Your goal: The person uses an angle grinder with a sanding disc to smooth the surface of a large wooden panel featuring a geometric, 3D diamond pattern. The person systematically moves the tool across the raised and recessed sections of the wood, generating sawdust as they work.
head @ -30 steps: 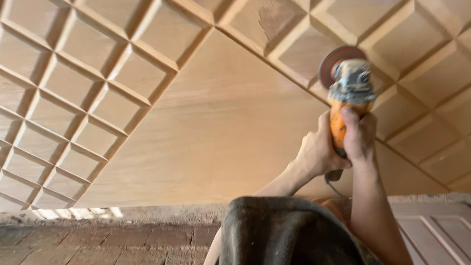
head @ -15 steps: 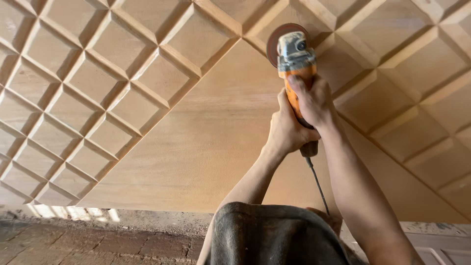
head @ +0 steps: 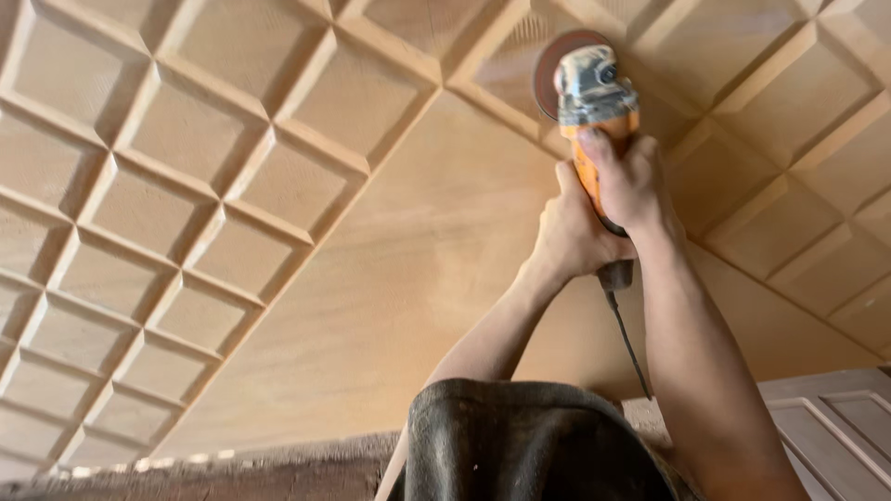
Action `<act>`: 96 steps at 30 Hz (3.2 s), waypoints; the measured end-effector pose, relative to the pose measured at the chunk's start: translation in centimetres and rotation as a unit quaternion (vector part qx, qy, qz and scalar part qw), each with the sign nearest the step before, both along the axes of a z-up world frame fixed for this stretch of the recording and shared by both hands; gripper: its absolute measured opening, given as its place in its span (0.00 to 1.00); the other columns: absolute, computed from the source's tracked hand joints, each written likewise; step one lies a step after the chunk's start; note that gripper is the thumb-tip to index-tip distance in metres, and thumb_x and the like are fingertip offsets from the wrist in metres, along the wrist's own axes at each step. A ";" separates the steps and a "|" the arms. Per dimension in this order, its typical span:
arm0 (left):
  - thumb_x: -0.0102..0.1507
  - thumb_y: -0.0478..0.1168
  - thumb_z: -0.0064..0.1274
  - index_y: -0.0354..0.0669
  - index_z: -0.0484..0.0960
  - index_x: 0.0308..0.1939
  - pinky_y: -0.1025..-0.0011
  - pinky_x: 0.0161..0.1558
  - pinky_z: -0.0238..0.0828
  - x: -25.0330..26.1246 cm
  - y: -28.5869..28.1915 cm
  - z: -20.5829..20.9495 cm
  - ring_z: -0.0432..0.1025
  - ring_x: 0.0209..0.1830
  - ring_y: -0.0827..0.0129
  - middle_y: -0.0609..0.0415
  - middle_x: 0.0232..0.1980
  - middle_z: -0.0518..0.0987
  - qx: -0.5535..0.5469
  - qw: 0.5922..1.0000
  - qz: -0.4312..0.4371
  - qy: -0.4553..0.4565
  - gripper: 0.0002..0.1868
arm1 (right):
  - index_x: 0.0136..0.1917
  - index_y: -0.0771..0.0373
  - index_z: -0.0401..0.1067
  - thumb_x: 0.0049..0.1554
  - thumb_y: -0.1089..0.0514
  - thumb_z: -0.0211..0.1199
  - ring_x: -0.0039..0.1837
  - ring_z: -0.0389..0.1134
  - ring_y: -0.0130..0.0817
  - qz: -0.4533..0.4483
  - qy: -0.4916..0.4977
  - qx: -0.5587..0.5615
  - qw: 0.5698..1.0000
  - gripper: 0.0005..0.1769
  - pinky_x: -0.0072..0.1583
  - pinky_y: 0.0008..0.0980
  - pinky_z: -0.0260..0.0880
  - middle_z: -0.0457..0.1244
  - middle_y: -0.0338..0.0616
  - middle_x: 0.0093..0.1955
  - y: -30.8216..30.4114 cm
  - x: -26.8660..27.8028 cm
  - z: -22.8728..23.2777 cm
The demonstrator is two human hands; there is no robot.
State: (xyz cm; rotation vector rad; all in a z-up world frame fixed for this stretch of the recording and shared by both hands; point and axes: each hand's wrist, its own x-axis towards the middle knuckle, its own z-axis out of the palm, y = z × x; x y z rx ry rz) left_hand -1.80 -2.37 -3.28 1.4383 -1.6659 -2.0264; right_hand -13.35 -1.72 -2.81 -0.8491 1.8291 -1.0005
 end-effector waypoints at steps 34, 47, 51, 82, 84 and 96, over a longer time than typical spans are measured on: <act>0.36 0.45 0.75 0.36 0.56 0.56 0.54 0.44 0.79 1.9 -5.3 0.7 0.80 0.39 0.39 0.35 0.38 0.83 0.020 0.992 -0.124 0.005 0.53 | 0.64 0.69 0.73 0.65 0.39 0.58 0.55 0.69 0.27 -0.112 -0.033 0.021 0.993 0.31 0.55 0.30 0.72 0.68 0.43 0.57 -1.4 0.2 -1.8; 0.43 0.47 0.73 0.33 0.55 0.55 0.54 0.41 0.81 4.5 -1.2 0.3 0.80 0.37 0.40 0.35 0.39 0.81 0.028 0.998 0.046 0.016 0.49 | 0.52 0.69 0.75 0.63 0.39 0.61 0.44 0.66 0.26 0.047 0.006 0.051 0.998 0.27 0.45 0.31 0.68 0.68 0.43 0.43 -0.5 3.0 -2.4; 0.41 0.45 0.74 0.33 0.55 0.56 0.52 0.42 0.79 2.0 0.0 0.6 0.79 0.36 0.38 0.34 0.37 0.82 0.026 1.000 -0.015 0.006 0.51 | 0.56 0.69 0.74 0.64 0.40 0.62 0.47 0.67 0.25 -0.004 -0.026 0.011 1.000 0.27 0.47 0.29 0.69 0.68 0.41 0.48 1.1 1.2 -0.7; 0.39 0.44 0.74 0.33 0.55 0.55 0.55 0.42 0.81 -0.8 -1.8 0.2 0.80 0.36 0.41 0.35 0.38 0.82 0.023 0.998 -0.060 0.015 0.51 | 0.61 0.68 0.73 0.64 0.40 0.61 0.53 0.67 0.25 -0.057 -0.028 -0.013 0.998 0.28 0.53 0.30 0.70 0.67 0.40 0.55 0.2 -1.5 -1.2; 0.41 0.44 0.74 0.34 0.55 0.57 0.55 0.42 0.82 0.9 -2.6 0.1 0.81 0.36 0.41 0.34 0.40 0.82 0.038 0.998 -0.057 -0.012 0.51 | 0.62 0.68 0.71 0.64 0.41 0.62 0.55 0.69 0.26 -0.046 -0.086 -0.039 0.995 0.27 0.55 0.30 0.72 0.67 0.41 0.57 -1.2 0.7 -1.9; 0.40 0.43 0.76 0.34 0.52 0.58 0.54 0.43 0.80 -1.3 -3.7 0.5 0.80 0.38 0.40 0.34 0.39 0.82 0.024 0.996 -0.081 -0.011 0.54 | 0.59 0.67 0.74 0.63 0.46 0.63 0.49 0.67 0.23 -0.090 -0.092 -0.014 0.992 0.23 0.49 0.29 0.71 0.67 0.39 0.52 -1.4 -1.7 -1.8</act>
